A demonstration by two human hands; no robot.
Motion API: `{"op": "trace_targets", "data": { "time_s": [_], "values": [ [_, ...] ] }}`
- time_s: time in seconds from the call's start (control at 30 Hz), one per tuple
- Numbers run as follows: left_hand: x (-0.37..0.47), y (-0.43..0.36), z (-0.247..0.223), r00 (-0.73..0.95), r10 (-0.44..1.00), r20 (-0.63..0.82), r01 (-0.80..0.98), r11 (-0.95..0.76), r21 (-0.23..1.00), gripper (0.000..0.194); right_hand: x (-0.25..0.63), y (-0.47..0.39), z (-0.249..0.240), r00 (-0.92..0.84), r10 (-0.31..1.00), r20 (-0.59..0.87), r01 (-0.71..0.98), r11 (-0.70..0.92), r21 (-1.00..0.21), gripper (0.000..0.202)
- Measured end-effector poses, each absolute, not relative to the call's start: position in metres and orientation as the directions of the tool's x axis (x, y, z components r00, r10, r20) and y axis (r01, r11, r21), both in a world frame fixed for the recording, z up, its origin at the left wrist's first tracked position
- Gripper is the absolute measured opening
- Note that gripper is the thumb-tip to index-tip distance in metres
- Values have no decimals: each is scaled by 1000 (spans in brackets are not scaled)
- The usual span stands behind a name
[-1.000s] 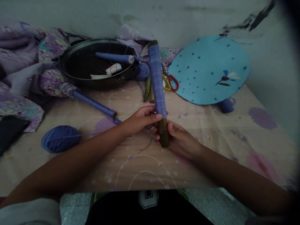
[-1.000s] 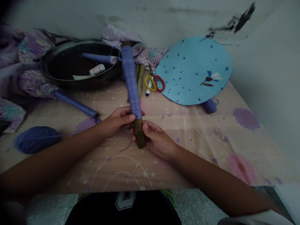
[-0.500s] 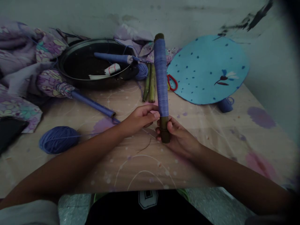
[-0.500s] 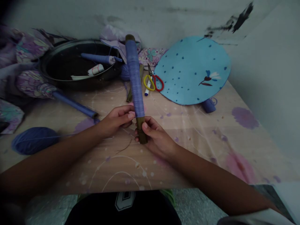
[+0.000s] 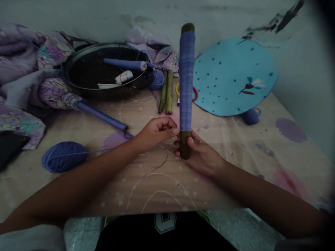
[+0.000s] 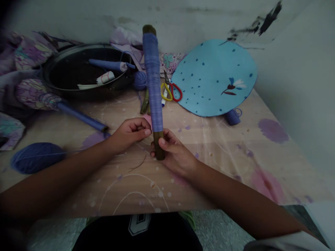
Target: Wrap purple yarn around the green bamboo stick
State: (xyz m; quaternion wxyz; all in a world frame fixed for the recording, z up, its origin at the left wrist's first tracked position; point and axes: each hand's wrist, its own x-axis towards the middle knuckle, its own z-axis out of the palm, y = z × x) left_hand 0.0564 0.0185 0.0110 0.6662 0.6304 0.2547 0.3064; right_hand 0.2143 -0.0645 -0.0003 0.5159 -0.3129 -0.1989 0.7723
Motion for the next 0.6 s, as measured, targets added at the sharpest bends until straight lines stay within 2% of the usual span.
{"op": "trace_targets", "data": {
  "time_s": [0.23, 0.47, 0.6],
  "values": [
    [57, 19, 6, 710, 704, 14, -172, 153, 973, 29, 216, -62, 1, -401, 867, -295, -664, -497, -558, 35],
    [59, 14, 10, 761, 647, -47, -202, 304, 931, 35, 218, -62, 0, -503, 823, -263, -639, -560, -528, 29],
    [60, 13, 10, 757, 651, -52, -183, 288, 940, 36, 217, -63, 2, -486, 828, -281, -633, -555, -540, 21]
  ]
}}
